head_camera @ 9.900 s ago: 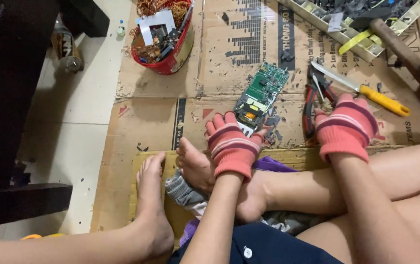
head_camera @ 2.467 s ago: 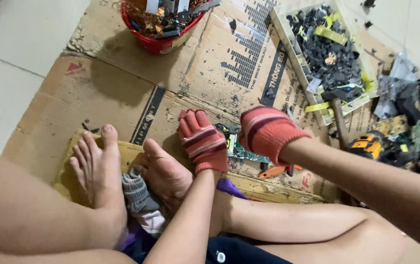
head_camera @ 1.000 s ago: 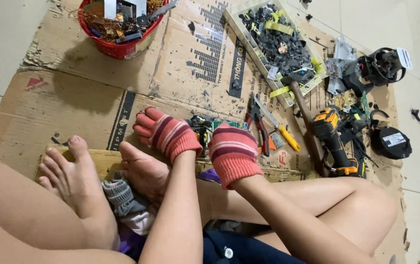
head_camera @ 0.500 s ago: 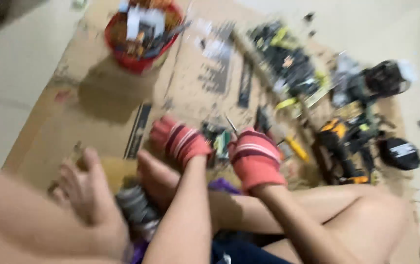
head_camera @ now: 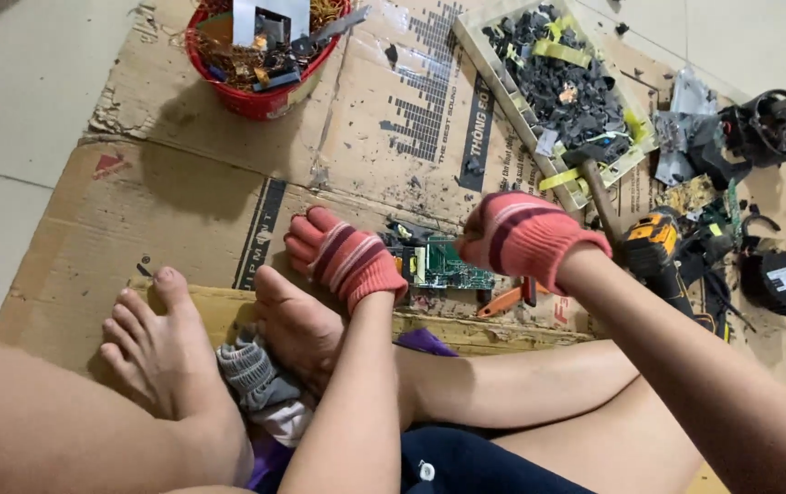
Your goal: The person sits on the floor and uses pliers and a knife to remove components from a green circuit board. They pull off a white plastic piece and place it in a red bucket, then scrape and pry at other parts of the board, occasionally pausing to wipe the knife blade.
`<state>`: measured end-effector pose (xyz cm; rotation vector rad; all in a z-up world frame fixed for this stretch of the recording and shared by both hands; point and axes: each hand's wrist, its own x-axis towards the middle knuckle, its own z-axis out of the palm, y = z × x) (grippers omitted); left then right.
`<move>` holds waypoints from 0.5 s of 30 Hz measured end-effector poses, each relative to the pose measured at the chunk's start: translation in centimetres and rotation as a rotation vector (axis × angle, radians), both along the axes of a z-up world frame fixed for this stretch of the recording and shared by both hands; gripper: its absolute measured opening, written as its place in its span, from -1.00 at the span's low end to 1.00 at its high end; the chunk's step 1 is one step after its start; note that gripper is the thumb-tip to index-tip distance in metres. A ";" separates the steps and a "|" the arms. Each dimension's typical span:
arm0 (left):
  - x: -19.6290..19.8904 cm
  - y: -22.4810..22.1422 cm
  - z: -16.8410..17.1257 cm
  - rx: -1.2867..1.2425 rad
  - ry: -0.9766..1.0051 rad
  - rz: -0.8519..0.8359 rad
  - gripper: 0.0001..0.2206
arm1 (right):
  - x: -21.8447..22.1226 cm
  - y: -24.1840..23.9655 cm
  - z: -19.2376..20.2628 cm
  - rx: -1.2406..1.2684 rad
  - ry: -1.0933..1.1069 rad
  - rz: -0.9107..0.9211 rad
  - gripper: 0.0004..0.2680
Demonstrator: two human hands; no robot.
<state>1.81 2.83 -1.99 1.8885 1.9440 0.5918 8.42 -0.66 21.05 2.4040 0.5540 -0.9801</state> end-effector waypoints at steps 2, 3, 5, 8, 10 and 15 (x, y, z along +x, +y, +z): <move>0.1 0.1 0.3 0.007 -0.006 -0.002 -0.47 | -1.3 1.2 0.8 -0.147 0.006 0.084 -0.63; 0.0 0.0 0.4 0.006 -0.013 0.008 -0.47 | -2.0 1.8 1.1 -0.302 0.012 0.182 -0.51; -0.2 0.0 0.8 -0.004 -0.001 0.008 -0.47 | -0.6 1.3 0.2 -0.236 0.017 0.270 -0.74; -0.2 -0.1 0.8 -0.014 0.002 0.001 -0.47 | 0.7 0.7 -0.7 -0.122 0.014 0.388 -0.76; -0.1 0.0 0.8 -0.021 0.000 0.009 -0.48 | 0.9 0.9 -1.1 -0.080 0.011 0.434 -0.75; 0.1 -0.1 0.1 -0.024 -0.007 -0.004 -0.45 | 1.0 0.5 -3.2 -0.134 0.060 0.427 -0.80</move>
